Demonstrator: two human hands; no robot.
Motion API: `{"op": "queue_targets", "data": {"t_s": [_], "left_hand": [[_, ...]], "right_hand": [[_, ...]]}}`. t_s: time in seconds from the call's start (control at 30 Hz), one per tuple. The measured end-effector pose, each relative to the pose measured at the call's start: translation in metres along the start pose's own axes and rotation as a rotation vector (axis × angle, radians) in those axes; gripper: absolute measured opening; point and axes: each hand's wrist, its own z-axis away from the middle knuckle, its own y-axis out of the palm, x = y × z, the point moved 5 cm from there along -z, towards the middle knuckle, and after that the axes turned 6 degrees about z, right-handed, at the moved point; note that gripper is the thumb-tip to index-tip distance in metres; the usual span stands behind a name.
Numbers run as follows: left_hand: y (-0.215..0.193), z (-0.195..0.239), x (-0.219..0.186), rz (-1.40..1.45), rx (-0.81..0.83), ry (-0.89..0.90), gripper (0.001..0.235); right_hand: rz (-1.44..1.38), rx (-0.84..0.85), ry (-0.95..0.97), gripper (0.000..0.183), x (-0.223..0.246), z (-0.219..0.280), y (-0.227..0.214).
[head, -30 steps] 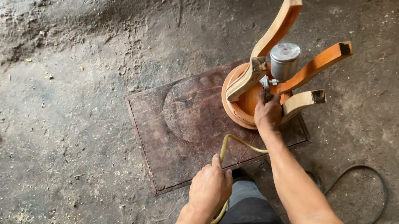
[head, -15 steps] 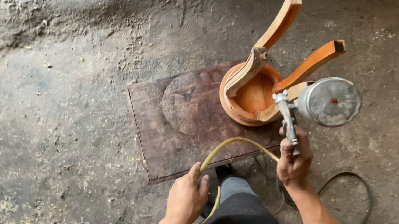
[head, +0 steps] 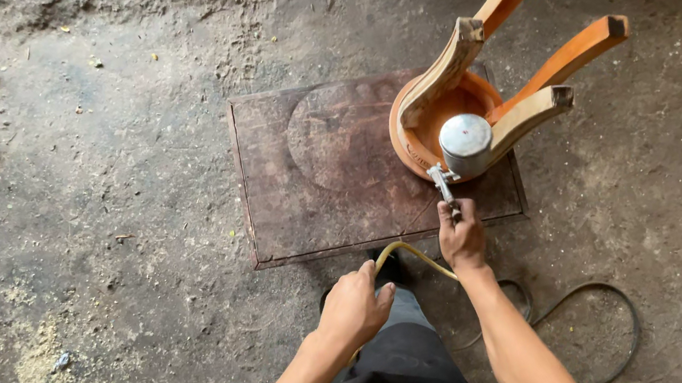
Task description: The person varnishes a wooden stool using a spray gun, covering the underside, legs, and seat surface.
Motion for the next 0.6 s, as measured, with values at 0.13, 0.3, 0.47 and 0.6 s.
{"op": "queue_targets", "data": {"t_s": [0.13, 0.3, 0.47, 0.6], "left_hand": [[0.007, 0.006, 0.004, -0.006, -0.014, -0.018, 0.047], [-0.005, 0.017, -0.001, 0.012, -0.082, -0.063, 0.044], [-0.014, 0.024, -0.015, 0.007, -0.111, -0.021, 0.046], [-0.017, 0.026, -0.022, 0.013, -0.119, -0.007, 0.05]], "right_hand": [[-0.032, 0.003, 0.035, 0.042, 0.005, -0.001, -0.003], [-0.084, -0.088, -0.093, 0.047, 0.043, 0.004, -0.055], [-0.07, -0.157, -0.163, 0.049, 0.086, -0.005, -0.107], [-0.161, -0.218, -0.231, 0.05, 0.115, -0.01, -0.14]]}}
